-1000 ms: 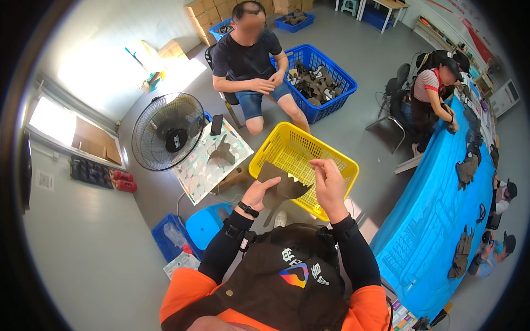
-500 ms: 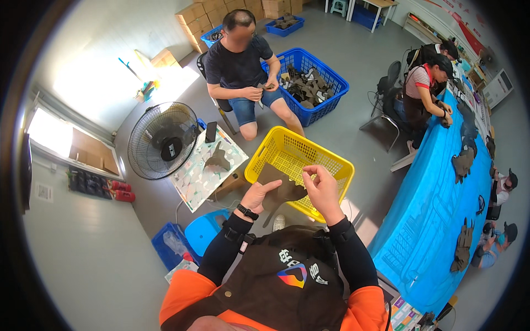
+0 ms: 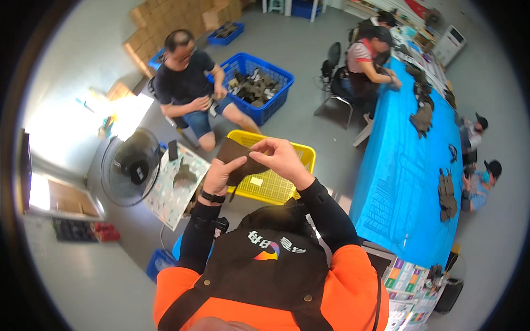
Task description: Inspecting and applying glue to shoe upper components in a manufacturing setting.
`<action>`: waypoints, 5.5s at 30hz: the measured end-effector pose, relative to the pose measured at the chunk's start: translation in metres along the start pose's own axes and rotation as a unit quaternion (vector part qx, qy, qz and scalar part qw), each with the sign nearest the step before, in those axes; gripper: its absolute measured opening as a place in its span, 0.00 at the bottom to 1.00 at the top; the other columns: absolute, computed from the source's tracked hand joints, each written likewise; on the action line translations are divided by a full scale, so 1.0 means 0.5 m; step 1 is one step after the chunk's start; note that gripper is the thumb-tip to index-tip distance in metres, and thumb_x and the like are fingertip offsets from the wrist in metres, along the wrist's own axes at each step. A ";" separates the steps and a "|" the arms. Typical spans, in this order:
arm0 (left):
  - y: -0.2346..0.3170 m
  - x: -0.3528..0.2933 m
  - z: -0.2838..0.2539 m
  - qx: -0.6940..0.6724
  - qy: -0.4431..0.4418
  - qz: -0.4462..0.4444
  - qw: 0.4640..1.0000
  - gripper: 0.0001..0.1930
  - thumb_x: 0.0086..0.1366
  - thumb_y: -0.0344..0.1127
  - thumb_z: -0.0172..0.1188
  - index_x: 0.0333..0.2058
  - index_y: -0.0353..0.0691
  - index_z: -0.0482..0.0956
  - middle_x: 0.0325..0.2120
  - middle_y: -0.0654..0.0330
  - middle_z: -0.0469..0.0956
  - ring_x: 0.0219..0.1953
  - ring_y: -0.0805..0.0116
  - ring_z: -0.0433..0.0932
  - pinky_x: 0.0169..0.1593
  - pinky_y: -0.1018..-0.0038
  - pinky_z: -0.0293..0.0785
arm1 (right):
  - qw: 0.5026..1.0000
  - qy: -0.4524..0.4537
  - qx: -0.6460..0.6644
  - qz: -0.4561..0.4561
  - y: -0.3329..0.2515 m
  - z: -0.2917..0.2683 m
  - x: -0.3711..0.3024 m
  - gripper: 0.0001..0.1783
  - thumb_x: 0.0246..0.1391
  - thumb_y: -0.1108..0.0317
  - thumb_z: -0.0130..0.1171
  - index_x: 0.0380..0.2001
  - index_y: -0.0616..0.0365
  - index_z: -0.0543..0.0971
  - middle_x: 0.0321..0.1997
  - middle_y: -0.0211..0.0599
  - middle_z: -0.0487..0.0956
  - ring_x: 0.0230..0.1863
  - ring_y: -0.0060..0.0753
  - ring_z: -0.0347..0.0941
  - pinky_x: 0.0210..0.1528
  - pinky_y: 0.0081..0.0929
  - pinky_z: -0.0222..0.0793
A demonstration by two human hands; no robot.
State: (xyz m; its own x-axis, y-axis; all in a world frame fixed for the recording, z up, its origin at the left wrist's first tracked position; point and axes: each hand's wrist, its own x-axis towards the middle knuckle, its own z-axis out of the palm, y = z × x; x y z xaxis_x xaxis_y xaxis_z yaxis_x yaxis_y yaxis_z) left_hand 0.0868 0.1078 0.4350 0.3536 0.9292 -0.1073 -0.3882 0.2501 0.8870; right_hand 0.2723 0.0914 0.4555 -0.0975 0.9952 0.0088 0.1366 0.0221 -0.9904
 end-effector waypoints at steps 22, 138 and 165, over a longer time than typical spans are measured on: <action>0.075 -0.011 0.144 0.128 -0.243 -0.047 0.960 0.19 0.52 0.26 0.66 0.44 0.32 0.75 0.38 0.60 0.79 0.38 0.75 0.77 0.43 0.79 0.72 | 0.985 0.116 0.122 0.024 -0.106 -0.092 -0.155 0.05 0.50 0.71 0.61 0.26 0.61 0.77 0.25 0.24 0.76 0.28 0.11 0.69 0.29 0.13 0.64; -0.020 -0.094 0.107 0.055 0.016 -0.027 0.998 0.08 0.64 0.32 0.56 0.37 0.32 0.77 0.31 0.64 0.79 0.30 0.77 0.77 0.33 0.80 0.72 | 0.977 0.099 -0.136 -0.133 -0.088 -0.030 -0.141 0.10 0.46 0.81 0.58 0.35 0.60 0.80 0.33 0.36 0.79 0.34 0.31 0.78 0.36 0.23 0.72; -0.035 -0.111 0.109 0.211 0.006 0.036 0.977 0.11 0.63 0.30 0.57 0.27 0.26 0.79 0.21 0.62 0.79 0.25 0.78 0.77 0.29 0.83 0.70 | 0.987 0.085 -0.118 -0.066 -0.085 -0.041 -0.151 0.06 0.40 0.75 0.63 0.26 0.61 0.79 0.25 0.31 0.75 0.24 0.21 0.69 0.28 0.19 0.67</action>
State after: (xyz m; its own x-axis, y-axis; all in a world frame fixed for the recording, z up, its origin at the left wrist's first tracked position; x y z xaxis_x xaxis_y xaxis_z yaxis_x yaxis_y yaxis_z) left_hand 0.1205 0.0368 0.4498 0.3273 0.9441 -0.0403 -0.0252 0.0514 0.9984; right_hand 0.2942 0.0174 0.4997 0.0348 0.9831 0.1795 0.3621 0.1550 -0.9191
